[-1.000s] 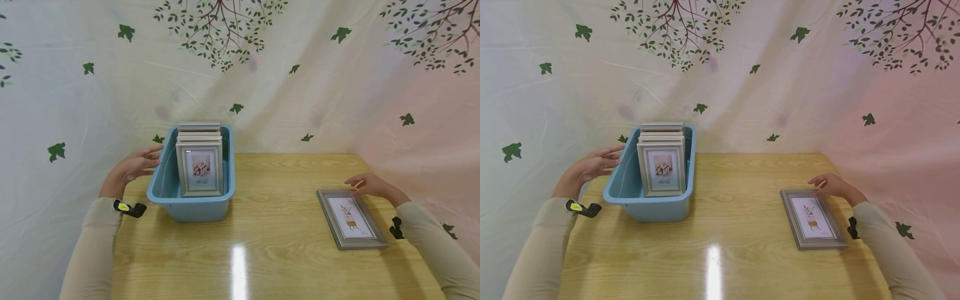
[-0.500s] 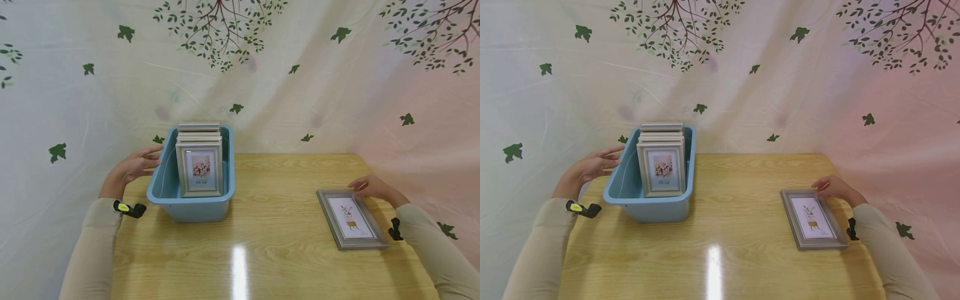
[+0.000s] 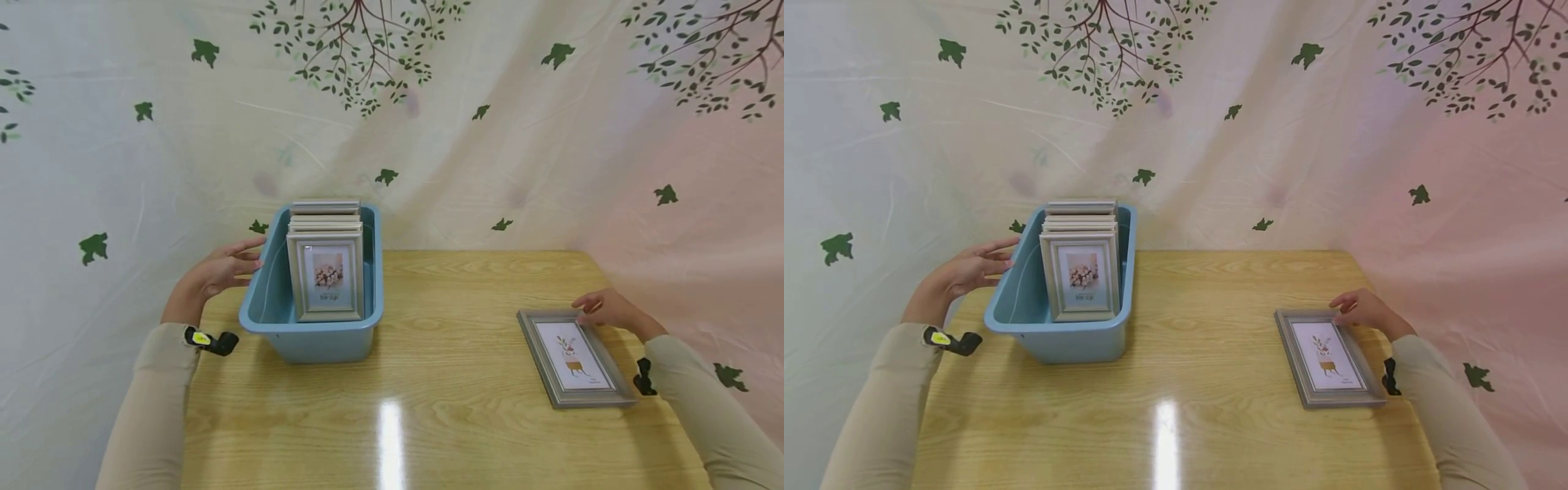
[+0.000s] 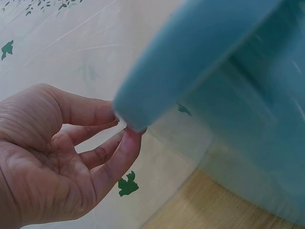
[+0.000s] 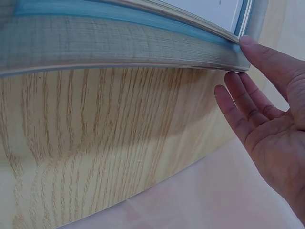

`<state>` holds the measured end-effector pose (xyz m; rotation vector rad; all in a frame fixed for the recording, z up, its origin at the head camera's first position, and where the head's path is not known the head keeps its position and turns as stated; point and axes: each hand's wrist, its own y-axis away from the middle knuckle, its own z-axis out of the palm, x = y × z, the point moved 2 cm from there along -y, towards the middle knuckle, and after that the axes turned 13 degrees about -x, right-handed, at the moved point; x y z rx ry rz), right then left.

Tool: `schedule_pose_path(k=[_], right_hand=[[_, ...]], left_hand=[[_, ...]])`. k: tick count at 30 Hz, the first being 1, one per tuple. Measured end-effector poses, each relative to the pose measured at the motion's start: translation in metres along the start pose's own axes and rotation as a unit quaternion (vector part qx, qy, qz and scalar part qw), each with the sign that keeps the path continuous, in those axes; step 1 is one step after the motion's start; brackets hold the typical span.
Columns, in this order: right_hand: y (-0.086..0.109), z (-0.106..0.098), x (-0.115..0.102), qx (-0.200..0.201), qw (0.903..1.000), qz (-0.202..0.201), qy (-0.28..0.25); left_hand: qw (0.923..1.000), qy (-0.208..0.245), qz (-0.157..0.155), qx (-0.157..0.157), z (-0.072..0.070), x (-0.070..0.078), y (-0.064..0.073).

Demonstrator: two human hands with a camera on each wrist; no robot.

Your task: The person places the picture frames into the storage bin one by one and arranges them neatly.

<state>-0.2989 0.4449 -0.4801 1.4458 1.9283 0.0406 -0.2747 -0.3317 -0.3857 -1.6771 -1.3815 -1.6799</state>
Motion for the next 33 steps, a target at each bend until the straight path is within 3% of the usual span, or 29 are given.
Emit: schedule_pose_path(k=[8, 17, 33], right_hand=[[-0.004, 0.005, 0.004, 0.001, 0.9999, -0.004, -0.009], [-0.009, 0.01, 0.004, 0.021, 0.9994, 0.023, -0.017], [-0.016, 0.016, -0.005, 0.043, 0.999, 0.014, -0.004]], left_hand=[[1.0, 0.004, 0.001, 0.001, -0.001, -0.002, -0.003], [1.0, 0.002, 0.006, 0.003, 0.0, 0.0, -0.003], [0.9999, 0.011, 0.004, 0.0, 0.0, 0.001, -0.002]])
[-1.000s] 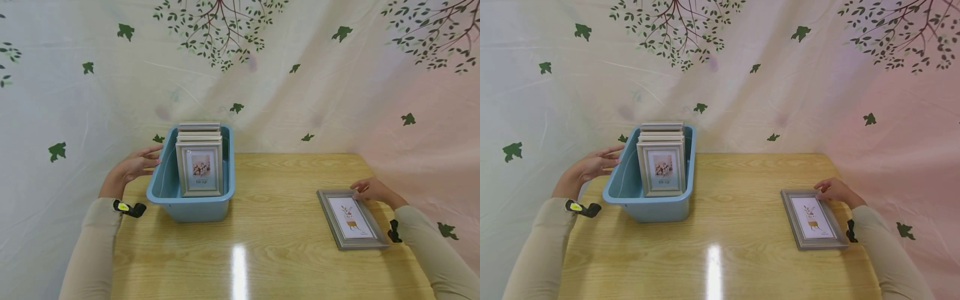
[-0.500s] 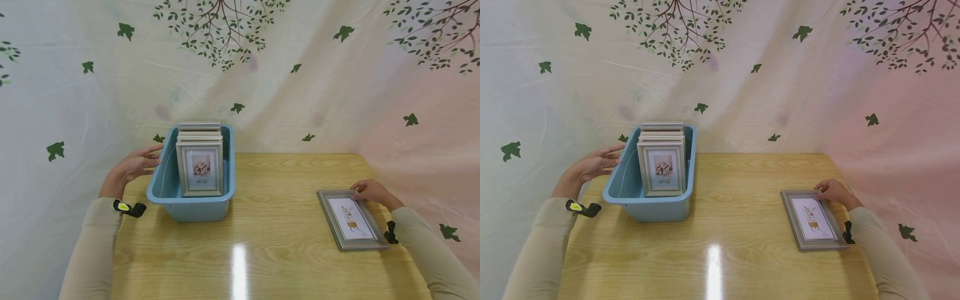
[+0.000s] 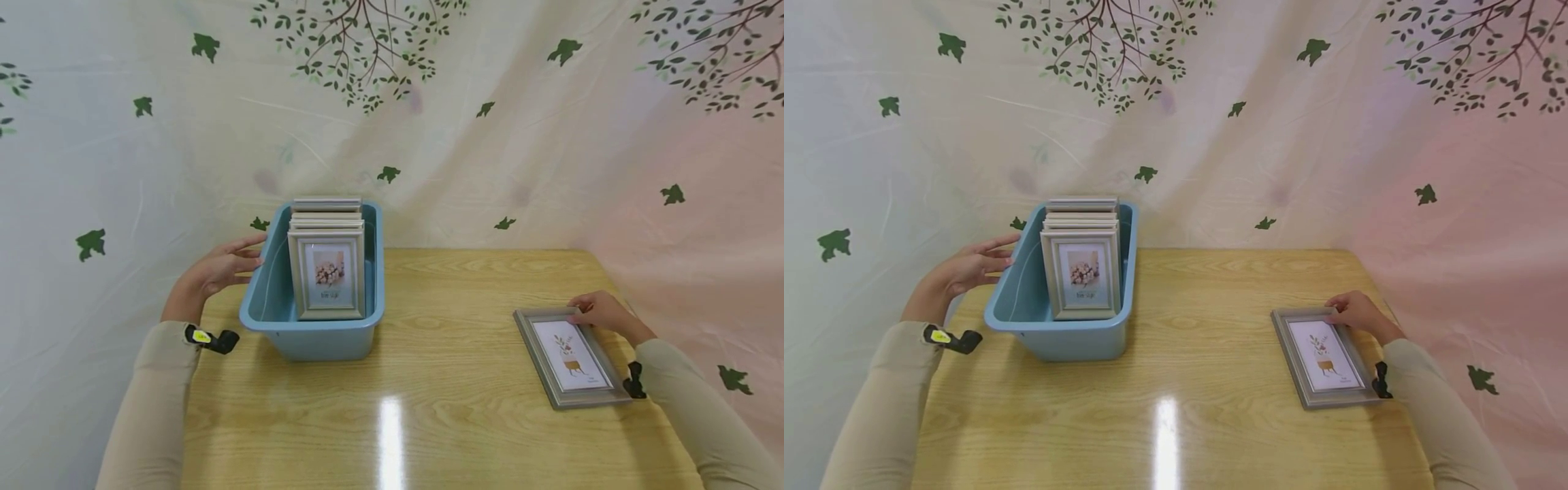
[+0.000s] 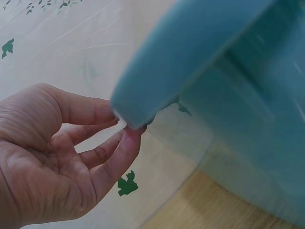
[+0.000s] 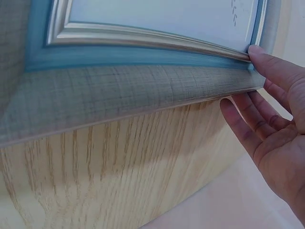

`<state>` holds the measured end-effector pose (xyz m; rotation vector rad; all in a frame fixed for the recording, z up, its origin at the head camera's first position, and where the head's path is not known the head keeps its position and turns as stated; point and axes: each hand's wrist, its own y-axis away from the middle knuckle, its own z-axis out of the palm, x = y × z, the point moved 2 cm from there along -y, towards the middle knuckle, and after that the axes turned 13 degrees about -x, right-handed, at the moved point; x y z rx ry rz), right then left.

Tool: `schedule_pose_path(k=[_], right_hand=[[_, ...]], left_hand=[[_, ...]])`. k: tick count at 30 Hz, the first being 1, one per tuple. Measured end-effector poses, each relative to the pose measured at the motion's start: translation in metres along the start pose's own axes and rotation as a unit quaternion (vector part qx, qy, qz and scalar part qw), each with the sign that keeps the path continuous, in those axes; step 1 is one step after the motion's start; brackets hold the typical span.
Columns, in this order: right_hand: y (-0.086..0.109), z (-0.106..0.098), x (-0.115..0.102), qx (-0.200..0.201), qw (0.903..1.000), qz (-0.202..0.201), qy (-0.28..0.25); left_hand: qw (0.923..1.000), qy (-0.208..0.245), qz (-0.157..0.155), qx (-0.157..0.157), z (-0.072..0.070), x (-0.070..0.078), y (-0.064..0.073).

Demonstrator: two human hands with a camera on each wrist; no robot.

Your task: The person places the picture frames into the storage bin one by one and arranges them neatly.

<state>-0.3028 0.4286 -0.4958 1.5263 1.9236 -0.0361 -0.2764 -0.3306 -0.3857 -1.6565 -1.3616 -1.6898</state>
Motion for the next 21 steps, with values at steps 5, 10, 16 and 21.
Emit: schedule_pose_path(k=[5, 10, 16, 21], right_hand=[[0.001, -0.004, -0.008, 0.018, 0.9993, -0.024, 0.021], [0.002, -0.007, -0.014, 0.025, 0.9991, -0.03, 0.017], [0.003, -0.008, -0.019, 0.021, 0.9994, -0.027, -0.011], [0.003, -0.015, -0.028, 0.008, 0.999, -0.029, -0.034]], left_hand=[[1.0, -0.003, 0.003, -0.001, -0.001, 0.0, 0.001], [1.0, -0.004, 0.003, 0.0, -0.001, 0.0, 0.002], [1.0, -0.003, 0.003, 0.002, 0.001, 0.0, 0.003], [1.0, -0.003, 0.005, 0.002, 0.001, 0.0, 0.002]])
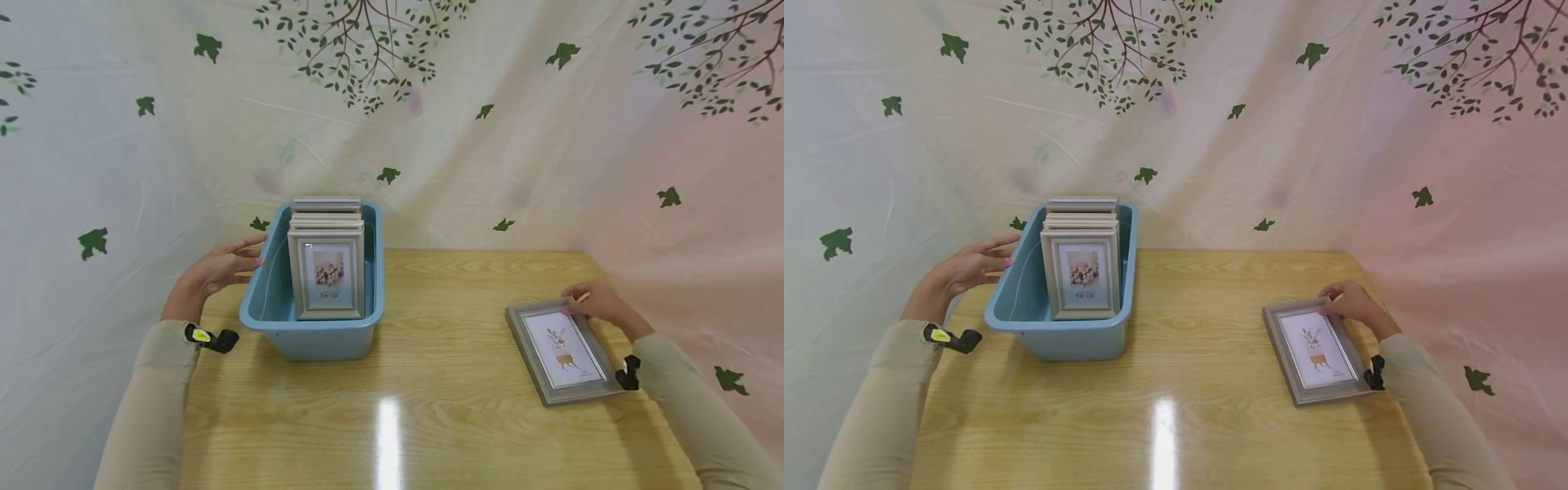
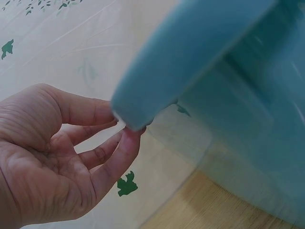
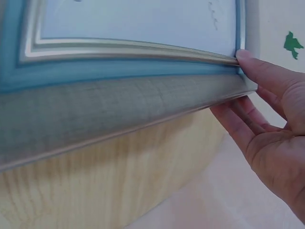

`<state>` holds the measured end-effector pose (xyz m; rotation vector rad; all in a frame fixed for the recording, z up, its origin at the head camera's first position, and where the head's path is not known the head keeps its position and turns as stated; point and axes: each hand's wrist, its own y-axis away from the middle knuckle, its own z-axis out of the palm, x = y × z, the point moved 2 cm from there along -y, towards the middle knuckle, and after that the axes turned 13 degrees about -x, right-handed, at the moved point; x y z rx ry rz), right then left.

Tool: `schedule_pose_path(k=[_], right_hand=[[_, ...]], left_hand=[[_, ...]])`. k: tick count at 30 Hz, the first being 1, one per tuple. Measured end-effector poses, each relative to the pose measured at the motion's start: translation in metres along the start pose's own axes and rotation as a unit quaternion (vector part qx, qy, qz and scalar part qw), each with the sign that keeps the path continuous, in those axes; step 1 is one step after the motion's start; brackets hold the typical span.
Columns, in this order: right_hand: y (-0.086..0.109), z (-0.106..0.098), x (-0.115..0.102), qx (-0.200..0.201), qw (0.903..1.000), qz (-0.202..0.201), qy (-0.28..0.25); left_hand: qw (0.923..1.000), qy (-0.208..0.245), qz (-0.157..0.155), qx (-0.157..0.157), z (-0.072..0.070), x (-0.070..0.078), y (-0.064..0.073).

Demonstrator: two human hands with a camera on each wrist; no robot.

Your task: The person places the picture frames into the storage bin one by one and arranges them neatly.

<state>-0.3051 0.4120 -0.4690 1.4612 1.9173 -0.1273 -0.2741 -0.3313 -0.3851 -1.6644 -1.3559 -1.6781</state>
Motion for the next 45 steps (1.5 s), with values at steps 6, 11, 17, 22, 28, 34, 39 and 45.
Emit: schedule_pose_path(k=[6, 11, 17, 22, 28, 34, 39, 45], right_hand=[[-0.004, -0.01, -0.012, -0.055, 0.9979, -0.01, -0.033], [-0.006, -0.019, -0.023, -0.105, 0.9927, -0.015, -0.056], [-0.006, -0.03, -0.037, -0.149, 0.9871, 0.003, -0.059], [-0.005, -0.036, -0.044, -0.173, 0.9825, 0.015, -0.068], [-0.005, -0.042, -0.045, -0.192, 0.9785, 0.016, -0.073], [-0.001, -0.044, -0.049, -0.201, 0.976, 0.019, -0.08], [0.0, -0.045, -0.05, -0.188, 0.9782, 0.014, -0.086], [0.0, -0.049, -0.048, -0.158, 0.9836, 0.002, -0.087]], left_hand=[[1.0, -0.001, -0.003, 0.004, 0.0, 0.0, 0.002], [1.0, -0.001, -0.002, 0.003, 0.001, 0.0, 0.003], [1.0, 0.003, -0.004, 0.004, 0.002, 0.0, 0.002], [1.0, 0.004, -0.001, -0.001, 0.002, -0.001, 0.003], [1.0, 0.004, -0.001, 0.003, 0.003, -0.001, 0.003], [1.0, -0.006, -0.002, 0.006, 0.002, -0.001, 0.004], [0.9999, -0.001, -0.005, 0.011, 0.001, 0.0, 0.003], [1.0, 0.003, -0.004, 0.004, 0.001, 0.0, 0.002]])
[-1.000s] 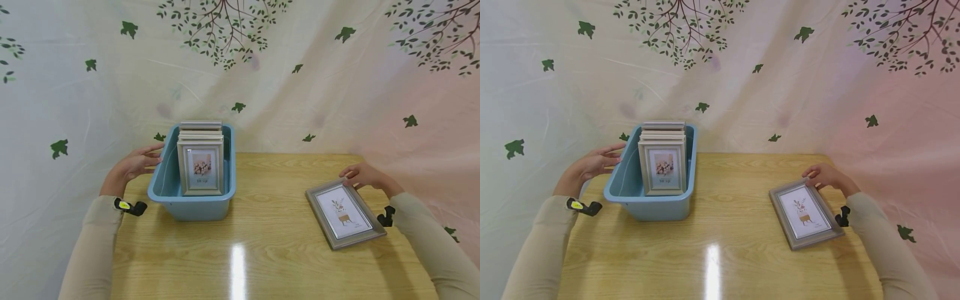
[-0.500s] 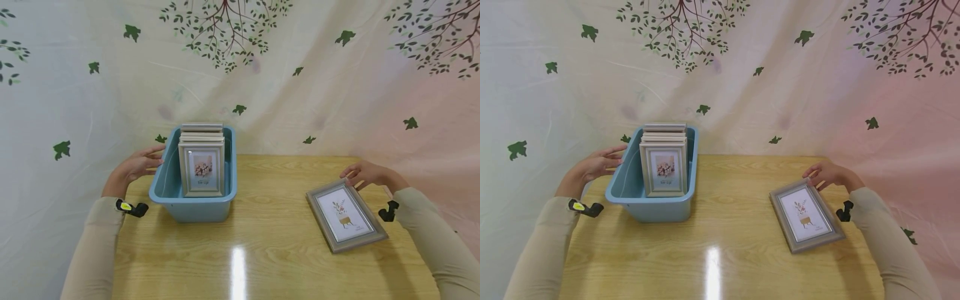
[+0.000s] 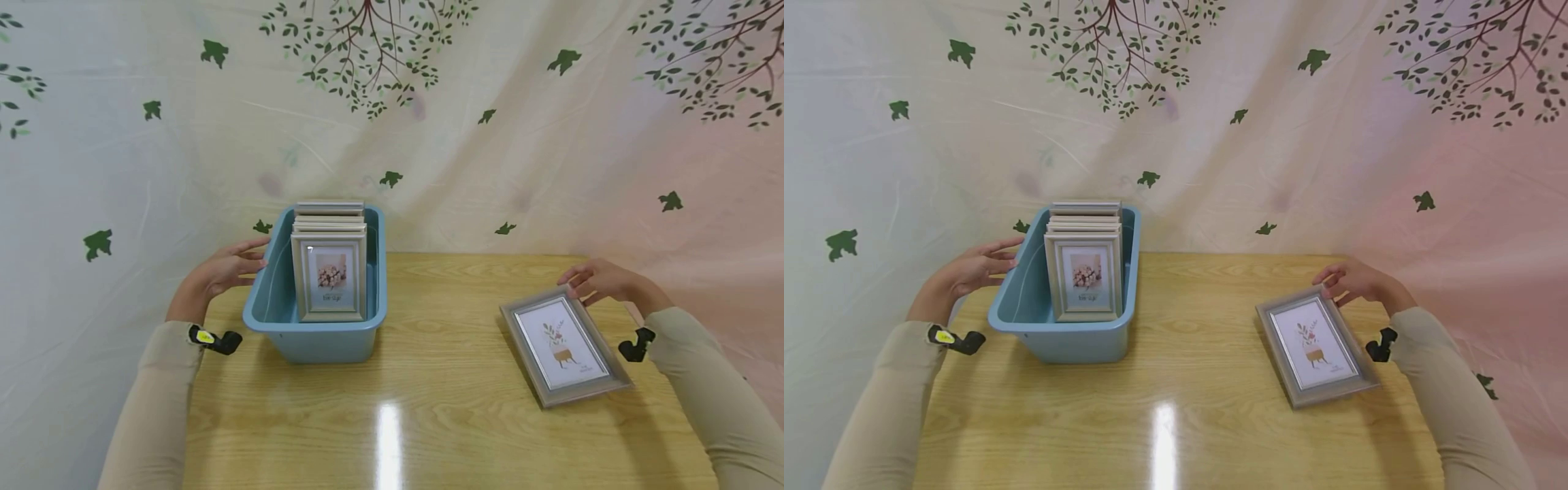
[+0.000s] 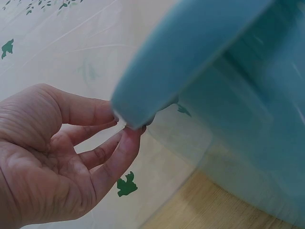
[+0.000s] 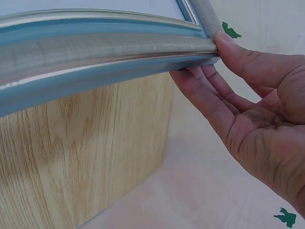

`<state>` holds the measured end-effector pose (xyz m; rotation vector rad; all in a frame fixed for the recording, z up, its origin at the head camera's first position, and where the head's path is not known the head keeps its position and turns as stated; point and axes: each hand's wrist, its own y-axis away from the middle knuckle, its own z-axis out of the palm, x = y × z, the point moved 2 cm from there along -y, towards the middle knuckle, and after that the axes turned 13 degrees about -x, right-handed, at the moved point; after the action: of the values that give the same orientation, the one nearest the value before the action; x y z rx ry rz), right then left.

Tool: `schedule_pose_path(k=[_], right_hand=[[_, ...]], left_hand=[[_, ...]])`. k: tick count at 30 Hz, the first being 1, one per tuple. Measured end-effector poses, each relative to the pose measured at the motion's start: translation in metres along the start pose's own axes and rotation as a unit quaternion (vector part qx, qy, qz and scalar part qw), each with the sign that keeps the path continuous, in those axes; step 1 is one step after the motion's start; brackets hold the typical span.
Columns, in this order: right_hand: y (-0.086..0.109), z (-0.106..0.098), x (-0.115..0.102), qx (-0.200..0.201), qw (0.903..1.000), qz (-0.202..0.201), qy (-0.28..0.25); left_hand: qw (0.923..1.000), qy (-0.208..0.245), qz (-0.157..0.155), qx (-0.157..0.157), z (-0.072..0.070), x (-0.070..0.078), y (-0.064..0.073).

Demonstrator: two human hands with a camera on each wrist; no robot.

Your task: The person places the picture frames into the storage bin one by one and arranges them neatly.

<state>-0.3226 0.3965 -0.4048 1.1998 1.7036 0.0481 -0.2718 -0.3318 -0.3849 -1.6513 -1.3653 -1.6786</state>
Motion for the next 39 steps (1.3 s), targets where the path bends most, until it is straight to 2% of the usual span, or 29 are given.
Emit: schedule_pose_path(k=[6, 18, 29, 39], right_hand=[[0.001, -0.004, 0.0, 0.029, 0.9994, -0.014, 0.008], [-0.004, -0.007, -0.006, 0.072, 0.997, -0.029, -0.008], [-0.014, -0.004, -0.018, 0.105, 0.9937, -0.036, -0.019], [-0.023, 0.003, -0.037, 0.134, 0.9877, -0.065, -0.047]], left_hand=[[1.0, 0.004, 0.001, -0.002, 0.0, 0.0, -0.001], [1.0, -0.007, -0.001, 0.002, -0.002, 0.001, 0.001], [1.0, 0.0, -0.001, 0.001, 0.0, 0.001, 0.001], [1.0, -0.001, 0.002, 0.001, 0.0, 0.001, 0.0]])
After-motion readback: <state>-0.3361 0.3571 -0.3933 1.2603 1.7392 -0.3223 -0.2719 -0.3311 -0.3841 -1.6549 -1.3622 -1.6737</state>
